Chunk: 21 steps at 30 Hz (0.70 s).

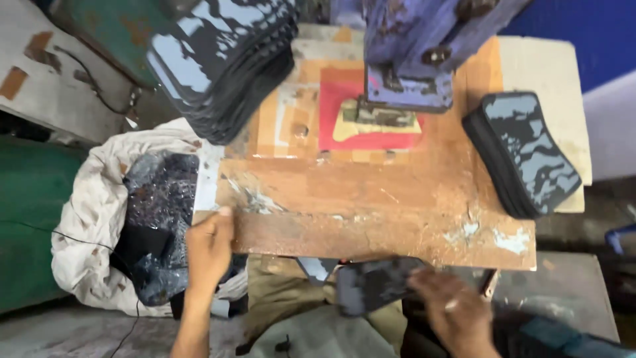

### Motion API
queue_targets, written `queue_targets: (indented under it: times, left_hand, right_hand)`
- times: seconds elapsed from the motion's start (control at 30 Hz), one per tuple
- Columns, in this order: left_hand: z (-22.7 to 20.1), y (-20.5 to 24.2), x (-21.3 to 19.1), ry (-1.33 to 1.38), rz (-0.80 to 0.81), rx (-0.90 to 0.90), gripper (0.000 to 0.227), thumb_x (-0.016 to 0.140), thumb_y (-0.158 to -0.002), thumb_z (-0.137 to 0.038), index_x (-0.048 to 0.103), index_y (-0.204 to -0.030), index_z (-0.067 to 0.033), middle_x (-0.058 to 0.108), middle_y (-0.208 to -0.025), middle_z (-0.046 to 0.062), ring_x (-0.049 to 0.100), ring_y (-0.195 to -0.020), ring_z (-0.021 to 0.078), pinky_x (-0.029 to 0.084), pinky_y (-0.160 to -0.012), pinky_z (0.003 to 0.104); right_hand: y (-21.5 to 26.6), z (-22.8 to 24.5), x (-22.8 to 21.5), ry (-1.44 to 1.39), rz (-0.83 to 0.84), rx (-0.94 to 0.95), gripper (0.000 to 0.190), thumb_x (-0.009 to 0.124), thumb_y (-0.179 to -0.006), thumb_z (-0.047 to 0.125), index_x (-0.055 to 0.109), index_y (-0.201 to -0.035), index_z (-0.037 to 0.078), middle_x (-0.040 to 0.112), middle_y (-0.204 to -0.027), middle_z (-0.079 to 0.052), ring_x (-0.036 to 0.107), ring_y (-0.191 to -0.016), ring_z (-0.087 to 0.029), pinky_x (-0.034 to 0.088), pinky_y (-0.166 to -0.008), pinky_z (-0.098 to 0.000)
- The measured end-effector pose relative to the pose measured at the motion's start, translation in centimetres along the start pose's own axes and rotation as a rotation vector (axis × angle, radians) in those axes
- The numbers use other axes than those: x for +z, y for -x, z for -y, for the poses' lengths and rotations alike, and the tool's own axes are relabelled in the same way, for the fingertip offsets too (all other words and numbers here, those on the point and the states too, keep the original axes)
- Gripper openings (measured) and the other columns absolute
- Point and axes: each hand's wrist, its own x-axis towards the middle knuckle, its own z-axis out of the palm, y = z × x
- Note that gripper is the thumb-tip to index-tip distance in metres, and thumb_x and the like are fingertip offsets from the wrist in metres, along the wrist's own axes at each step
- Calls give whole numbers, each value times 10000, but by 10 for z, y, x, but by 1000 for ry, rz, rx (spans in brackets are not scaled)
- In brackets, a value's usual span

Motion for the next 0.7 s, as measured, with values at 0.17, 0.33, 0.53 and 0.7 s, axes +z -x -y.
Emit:
queue_targets:
  times: [0.17,0.33,0.53,0.7]
  left_hand:
    - [-16,-20,2,113,-51,0,661,411,-1160,-356,474,-593,-23,469,-544,21,441,-529,105,326,-524,302]
    - [-32,-52,24,97,74,96,715,261,-1149,-401,569,-628,-22,514,-541,18,504,-511,126,372,-523,296]
    - [-43,-62,48,-58,28,173,572,460,-1103,-345,654,-686,-4,612,-570,63,623,-533,140,448,-540,308]
    - [-39,-55,49,-13,-5,226,504,485,-1113,-282,649,-734,6,617,-609,77,618,-563,155,449,-559,324]
  right_hand:
    - [15,35,10,-225,55,-87,289,703,-780,-2,773,-1045,91,766,-1095,-47,740,-1058,-216,590,-883,-370]
    - [40,35,20,-239,106,28,301,716,-762,9,804,-1043,72,775,-1044,-68,734,-903,-220,582,-795,-355]
    - [14,39,23,-63,26,-2,361,689,-753,-9,778,-1096,61,758,-1093,-68,716,-1002,-254,552,-858,-392]
    - [21,21,41,-51,-55,-68,358,697,-758,-3,751,-1105,72,745,-1109,-50,713,-1024,-223,549,-938,-403]
